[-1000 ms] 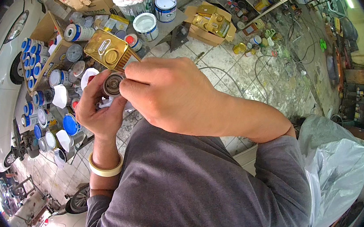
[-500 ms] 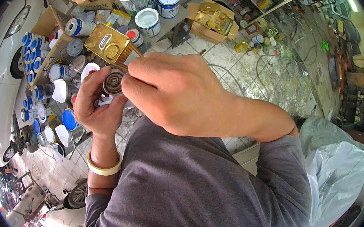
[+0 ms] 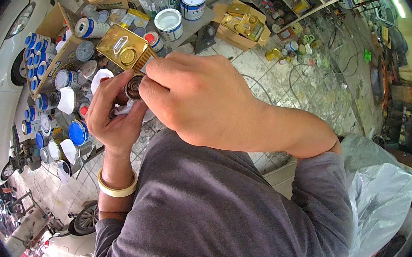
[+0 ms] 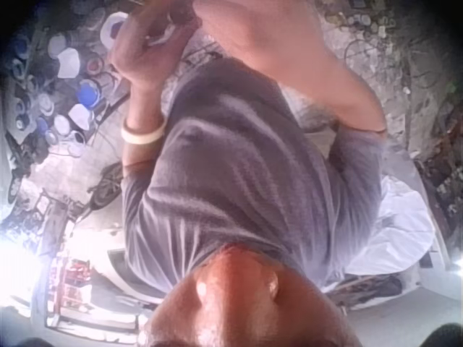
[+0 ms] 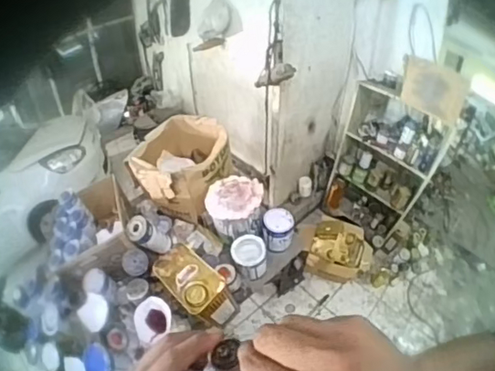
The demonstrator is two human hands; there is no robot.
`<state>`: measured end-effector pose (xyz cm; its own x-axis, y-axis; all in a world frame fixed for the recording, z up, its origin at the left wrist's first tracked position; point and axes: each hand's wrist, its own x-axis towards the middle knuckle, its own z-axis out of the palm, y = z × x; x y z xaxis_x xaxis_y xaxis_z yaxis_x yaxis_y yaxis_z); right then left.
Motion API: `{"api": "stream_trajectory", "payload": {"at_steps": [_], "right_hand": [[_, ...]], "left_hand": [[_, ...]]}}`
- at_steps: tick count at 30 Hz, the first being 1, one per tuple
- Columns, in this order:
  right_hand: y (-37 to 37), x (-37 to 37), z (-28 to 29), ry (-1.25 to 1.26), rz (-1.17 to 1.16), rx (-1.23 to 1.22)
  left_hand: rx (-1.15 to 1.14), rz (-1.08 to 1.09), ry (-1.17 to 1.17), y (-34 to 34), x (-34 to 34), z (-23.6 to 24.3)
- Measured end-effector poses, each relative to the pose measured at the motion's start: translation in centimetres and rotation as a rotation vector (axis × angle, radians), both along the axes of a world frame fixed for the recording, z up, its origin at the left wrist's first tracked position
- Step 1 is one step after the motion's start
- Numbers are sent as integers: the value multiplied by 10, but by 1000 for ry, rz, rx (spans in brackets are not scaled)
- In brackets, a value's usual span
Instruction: The person applies masking tape over newspaper covering a car's hood, then uses a spray gun to apply red paint to the exposed surface. They walk through the garage, retrieve a small metal part, and clean it with a cloth and solvent.
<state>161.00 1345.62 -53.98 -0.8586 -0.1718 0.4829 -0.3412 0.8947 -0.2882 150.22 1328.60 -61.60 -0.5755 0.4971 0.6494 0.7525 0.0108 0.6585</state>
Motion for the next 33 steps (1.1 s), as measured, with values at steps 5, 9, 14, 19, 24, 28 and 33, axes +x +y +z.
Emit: {"api": "stream_trajectory", "payload": {"at_steps": [5, 9, 14, 19, 24, 28, 33], "right_hand": [[-3, 0, -2, -45, 40, -69], [0, -1, 1, -6, 29, -132], [0, -2, -2, -10, 14, -109], [2, -4, -2, -11, 35, -67], [3, -4, -1, -38, 76, -56], [2, -6, -2, 3, 73, -59], [-3, -2, 0, -52, 43, -2]], "left_hand": [[16, -39, -26, 1, -4, -2], [-3, 27, -19, 2, -1, 2], [16, 9, -50, 2, -3, 2], [17, 4, -50, 1, -4, 1], [12, 9, -81, -1, -6, -2], [21, -12, -69, 0, -7, 0], [2, -22, -54, -1, -4, 0]]}}
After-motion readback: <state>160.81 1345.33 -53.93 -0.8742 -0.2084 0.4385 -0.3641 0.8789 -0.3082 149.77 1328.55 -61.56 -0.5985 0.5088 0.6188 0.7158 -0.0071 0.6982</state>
